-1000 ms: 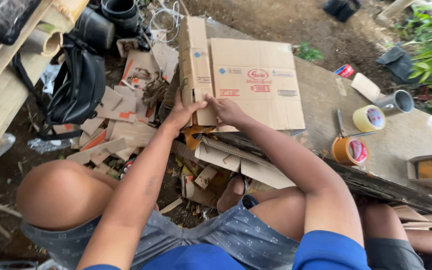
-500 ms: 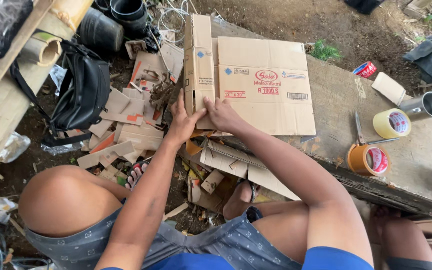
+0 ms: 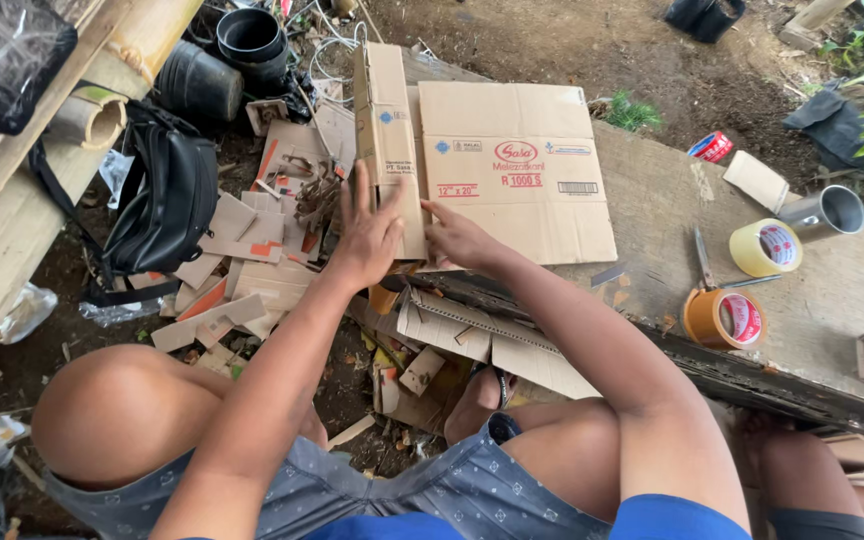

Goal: The person folds a flat cardboard sheet around a cylindrical object, cuts along the edges with a knife, and secures the seam with brown tape. The finished piece is a taped cardboard cylinder.

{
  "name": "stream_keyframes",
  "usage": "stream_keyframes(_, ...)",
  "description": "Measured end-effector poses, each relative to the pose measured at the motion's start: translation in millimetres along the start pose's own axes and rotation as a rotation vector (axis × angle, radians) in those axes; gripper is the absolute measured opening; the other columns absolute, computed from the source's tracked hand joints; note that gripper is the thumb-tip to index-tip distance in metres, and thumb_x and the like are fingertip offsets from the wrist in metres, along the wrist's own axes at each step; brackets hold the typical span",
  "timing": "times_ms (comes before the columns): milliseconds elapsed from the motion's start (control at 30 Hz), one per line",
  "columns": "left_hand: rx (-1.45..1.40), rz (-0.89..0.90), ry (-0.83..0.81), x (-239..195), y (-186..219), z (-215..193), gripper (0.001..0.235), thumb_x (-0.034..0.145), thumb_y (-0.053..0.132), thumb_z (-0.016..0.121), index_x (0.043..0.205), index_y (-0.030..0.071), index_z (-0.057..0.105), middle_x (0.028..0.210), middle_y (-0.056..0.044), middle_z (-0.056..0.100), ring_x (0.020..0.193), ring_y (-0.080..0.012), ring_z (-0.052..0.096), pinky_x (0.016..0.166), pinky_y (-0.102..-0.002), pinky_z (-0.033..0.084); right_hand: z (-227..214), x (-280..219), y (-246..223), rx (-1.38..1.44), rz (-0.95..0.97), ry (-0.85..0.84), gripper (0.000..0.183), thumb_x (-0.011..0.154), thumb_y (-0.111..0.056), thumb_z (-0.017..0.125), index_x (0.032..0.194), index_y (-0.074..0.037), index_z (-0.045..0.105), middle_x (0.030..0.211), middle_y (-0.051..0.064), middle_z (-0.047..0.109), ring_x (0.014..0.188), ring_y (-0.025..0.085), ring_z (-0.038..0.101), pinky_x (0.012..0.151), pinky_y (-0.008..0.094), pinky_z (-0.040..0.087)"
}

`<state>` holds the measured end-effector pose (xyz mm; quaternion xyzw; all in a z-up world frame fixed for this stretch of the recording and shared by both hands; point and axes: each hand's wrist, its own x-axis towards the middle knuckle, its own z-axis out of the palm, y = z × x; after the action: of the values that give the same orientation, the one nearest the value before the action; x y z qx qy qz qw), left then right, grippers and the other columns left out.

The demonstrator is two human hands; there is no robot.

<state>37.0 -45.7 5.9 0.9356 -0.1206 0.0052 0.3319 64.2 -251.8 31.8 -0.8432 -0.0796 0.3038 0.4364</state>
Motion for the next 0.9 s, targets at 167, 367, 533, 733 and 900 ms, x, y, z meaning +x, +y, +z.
stream_keyframes(167,-0.062,0.044,-0.052,7,15,-17,0.063,0.102,0.037,0.059,0.162,0.033,0.042,0.173,-0.022,-0.017,0.165,-0.0428,-0.002,0.13,-0.061,0.0,18,-8,22,-0.617,-0.323,0.224,0.06,0.094,-0.013,0.054,0.153,-0.01,0.045,0.123,0.023,0.063,0.117,0.042,0.063,0.106,0.048,0.051)
stream_keyframes(367,-0.094,-0.254,-0.111,-4,46,-34,0.102,0.072,0.049,0.086,0.158,0.042,0.031,0.165,-0.026,-0.017,0.144,-0.0552,0.028,0.114,-0.052,0.04,23,-16,7,-0.708,-0.241,0.176,0.078,0.089,-0.025,0.06,0.157,-0.01,0.024,0.117,0.025,0.053,0.11,0.044,0.058,0.101,0.053,0.045)
stream_keyframes(533,-0.171,-0.192,-0.08,-8,44,-39,0.1,0.073,0.047,0.086,0.158,0.041,0.033,0.164,-0.031,-0.016,0.142,-0.0539,0.038,0.116,-0.048,0.042,30,-19,3,-0.788,-0.175,0.125,0.078,0.093,-0.022,0.055,0.16,-0.005,0.019,0.117,0.031,0.051,0.102,0.043,0.06,0.098,0.053,0.047)
stream_keyframes(733,-0.114,-0.184,-0.167,-11,43,-45,0.094,0.079,0.045,0.081,0.159,0.043,0.031,0.165,-0.03,-0.021,0.138,-0.0557,0.043,0.117,-0.049,0.041,22,-21,11,-0.558,-0.27,0.161,0.063,0.087,-0.025,0.06,0.146,-0.005,0.046,0.112,0.025,0.056,0.103,0.042,0.062,0.096,0.048,0.053)
stream_keyframes(900,-0.026,-0.209,-0.228,-3,57,-61,0.095,0.08,0.048,0.079,0.159,0.045,0.027,0.164,-0.03,-0.022,0.135,-0.0561,0.043,0.117,-0.052,0.038,15,-24,12,-0.535,-0.228,0.175,0.066,0.085,-0.03,0.064,0.144,-0.005,0.049,0.107,0.023,0.055,0.102,0.039,0.062,0.095,0.047,0.052)
